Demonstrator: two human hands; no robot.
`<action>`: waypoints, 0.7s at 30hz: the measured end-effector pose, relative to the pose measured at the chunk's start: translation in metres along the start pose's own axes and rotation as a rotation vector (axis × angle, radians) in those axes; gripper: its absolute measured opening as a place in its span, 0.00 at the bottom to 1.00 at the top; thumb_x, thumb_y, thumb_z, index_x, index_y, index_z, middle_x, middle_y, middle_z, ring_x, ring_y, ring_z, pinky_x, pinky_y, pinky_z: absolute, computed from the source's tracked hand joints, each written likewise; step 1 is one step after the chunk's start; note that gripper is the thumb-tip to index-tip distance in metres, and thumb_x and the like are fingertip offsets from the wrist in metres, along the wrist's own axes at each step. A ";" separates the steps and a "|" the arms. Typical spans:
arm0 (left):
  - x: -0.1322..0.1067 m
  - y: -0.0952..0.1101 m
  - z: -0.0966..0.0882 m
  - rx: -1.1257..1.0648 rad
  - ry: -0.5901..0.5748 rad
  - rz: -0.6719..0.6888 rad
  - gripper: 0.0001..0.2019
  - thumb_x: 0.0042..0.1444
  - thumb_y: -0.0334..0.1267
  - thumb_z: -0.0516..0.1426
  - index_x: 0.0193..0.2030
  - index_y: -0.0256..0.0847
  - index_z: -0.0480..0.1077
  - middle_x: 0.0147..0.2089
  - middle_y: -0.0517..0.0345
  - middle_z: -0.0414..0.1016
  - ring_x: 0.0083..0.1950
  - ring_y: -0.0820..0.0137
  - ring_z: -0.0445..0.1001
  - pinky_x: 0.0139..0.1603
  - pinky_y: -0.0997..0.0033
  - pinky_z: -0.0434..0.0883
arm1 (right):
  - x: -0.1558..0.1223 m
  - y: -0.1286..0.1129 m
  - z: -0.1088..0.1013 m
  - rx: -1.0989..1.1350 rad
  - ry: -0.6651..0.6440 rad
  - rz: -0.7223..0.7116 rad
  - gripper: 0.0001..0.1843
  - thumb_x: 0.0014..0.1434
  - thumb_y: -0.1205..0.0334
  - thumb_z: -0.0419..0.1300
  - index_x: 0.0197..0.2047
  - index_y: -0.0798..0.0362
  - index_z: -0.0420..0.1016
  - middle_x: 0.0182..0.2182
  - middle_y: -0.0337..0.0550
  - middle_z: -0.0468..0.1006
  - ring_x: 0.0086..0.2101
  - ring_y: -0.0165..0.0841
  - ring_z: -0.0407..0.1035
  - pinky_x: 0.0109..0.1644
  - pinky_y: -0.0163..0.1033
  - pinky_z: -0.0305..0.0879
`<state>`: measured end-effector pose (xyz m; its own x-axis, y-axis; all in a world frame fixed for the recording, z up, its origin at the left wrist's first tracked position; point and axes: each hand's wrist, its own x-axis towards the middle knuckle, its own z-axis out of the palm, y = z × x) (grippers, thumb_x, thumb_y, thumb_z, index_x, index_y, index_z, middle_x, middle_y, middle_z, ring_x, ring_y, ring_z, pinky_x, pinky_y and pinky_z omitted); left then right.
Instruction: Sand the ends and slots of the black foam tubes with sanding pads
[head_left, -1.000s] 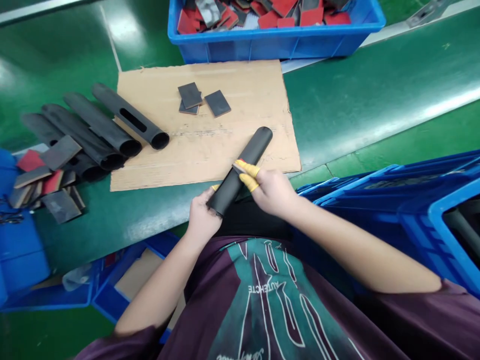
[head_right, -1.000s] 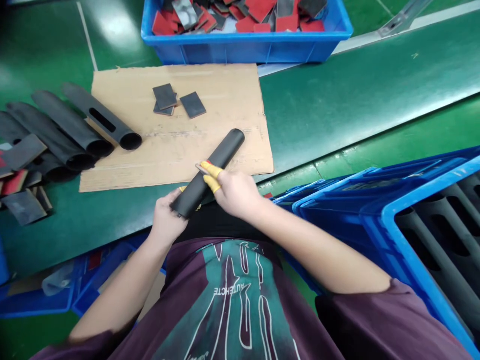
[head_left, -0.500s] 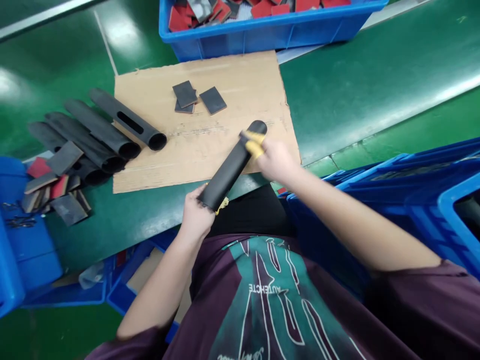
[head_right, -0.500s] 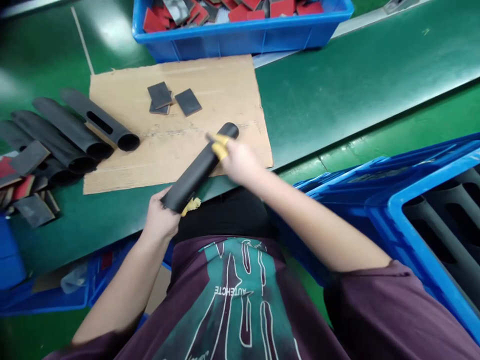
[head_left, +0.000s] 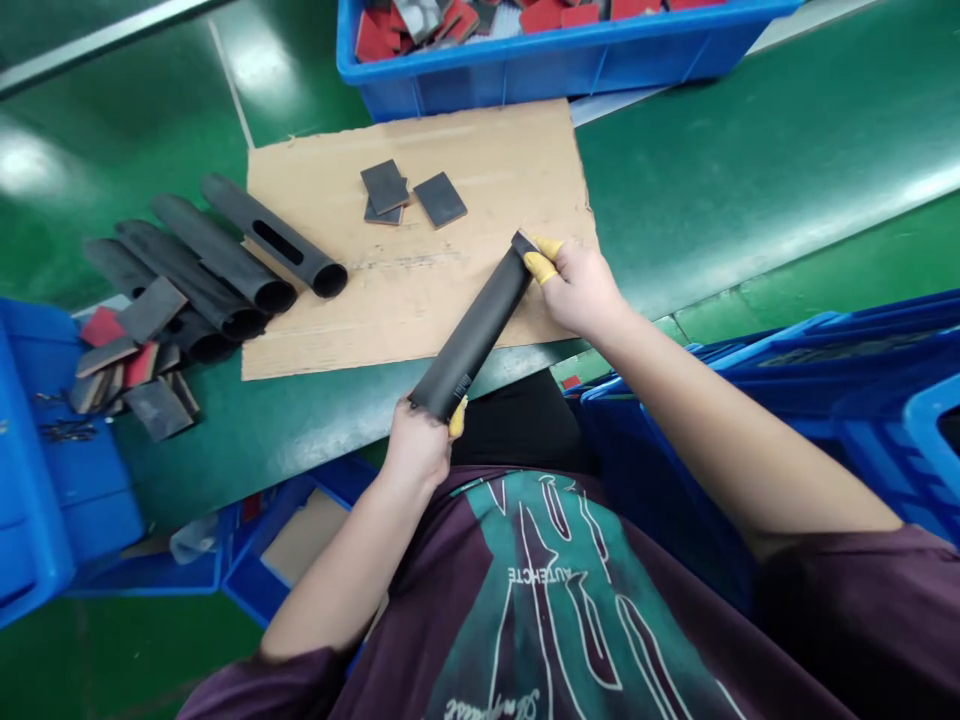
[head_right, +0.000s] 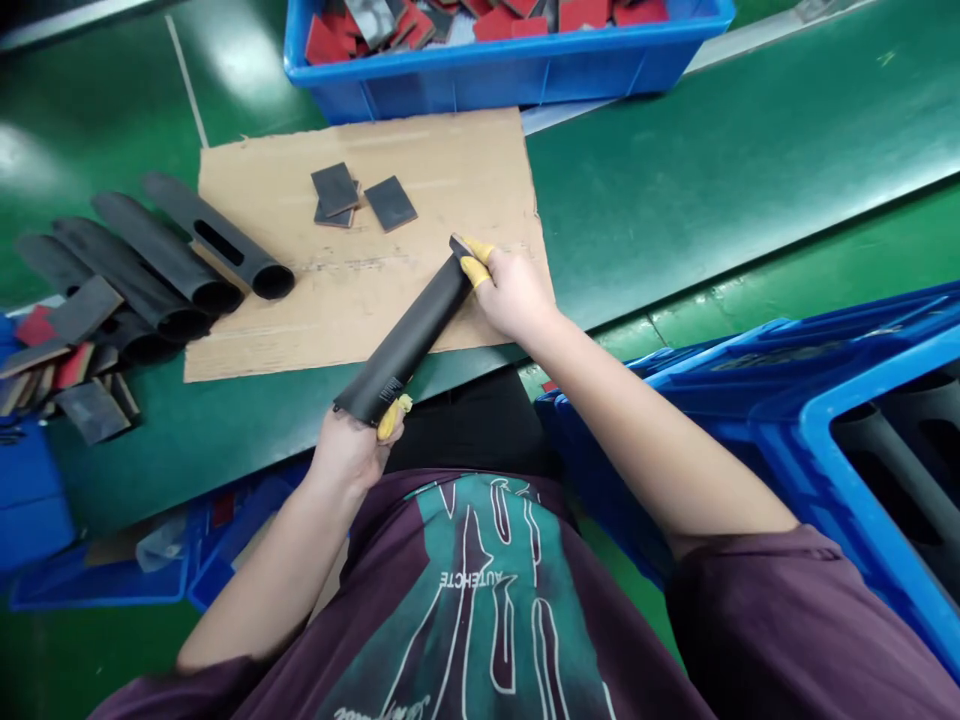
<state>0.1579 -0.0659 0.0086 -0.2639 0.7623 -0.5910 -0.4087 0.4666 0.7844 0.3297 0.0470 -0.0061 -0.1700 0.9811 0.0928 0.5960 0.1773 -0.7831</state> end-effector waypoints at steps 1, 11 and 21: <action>0.000 -0.002 0.000 -0.007 0.013 0.014 0.10 0.28 0.32 0.63 0.22 0.39 0.67 0.16 0.66 0.66 0.18 0.80 0.61 0.17 0.81 0.51 | -0.001 -0.004 -0.001 -0.006 0.004 0.004 0.25 0.66 0.62 0.53 0.64 0.51 0.74 0.58 0.43 0.79 0.60 0.44 0.72 0.67 0.55 0.68; 0.003 -0.014 -0.009 0.126 -0.013 0.178 0.08 0.29 0.30 0.57 0.22 0.39 0.72 0.22 0.61 0.75 0.24 0.75 0.68 0.24 0.76 0.62 | -0.024 -0.024 -0.007 -0.115 -0.151 0.023 0.23 0.68 0.58 0.55 0.64 0.46 0.75 0.53 0.44 0.83 0.52 0.45 0.78 0.59 0.53 0.75; 0.004 -0.011 -0.012 0.164 -0.101 0.229 0.09 0.31 0.30 0.58 0.25 0.39 0.76 0.23 0.61 0.76 0.27 0.72 0.71 0.30 0.74 0.69 | -0.065 -0.052 0.005 -0.231 -0.412 -0.054 0.25 0.67 0.47 0.55 0.61 0.47 0.78 0.36 0.48 0.86 0.34 0.45 0.81 0.41 0.50 0.79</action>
<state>0.1514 -0.0735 -0.0048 -0.2413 0.8929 -0.3801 -0.1999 0.3376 0.9198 0.3063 -0.0266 0.0256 -0.4749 0.8656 -0.1590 0.7286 0.2854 -0.6227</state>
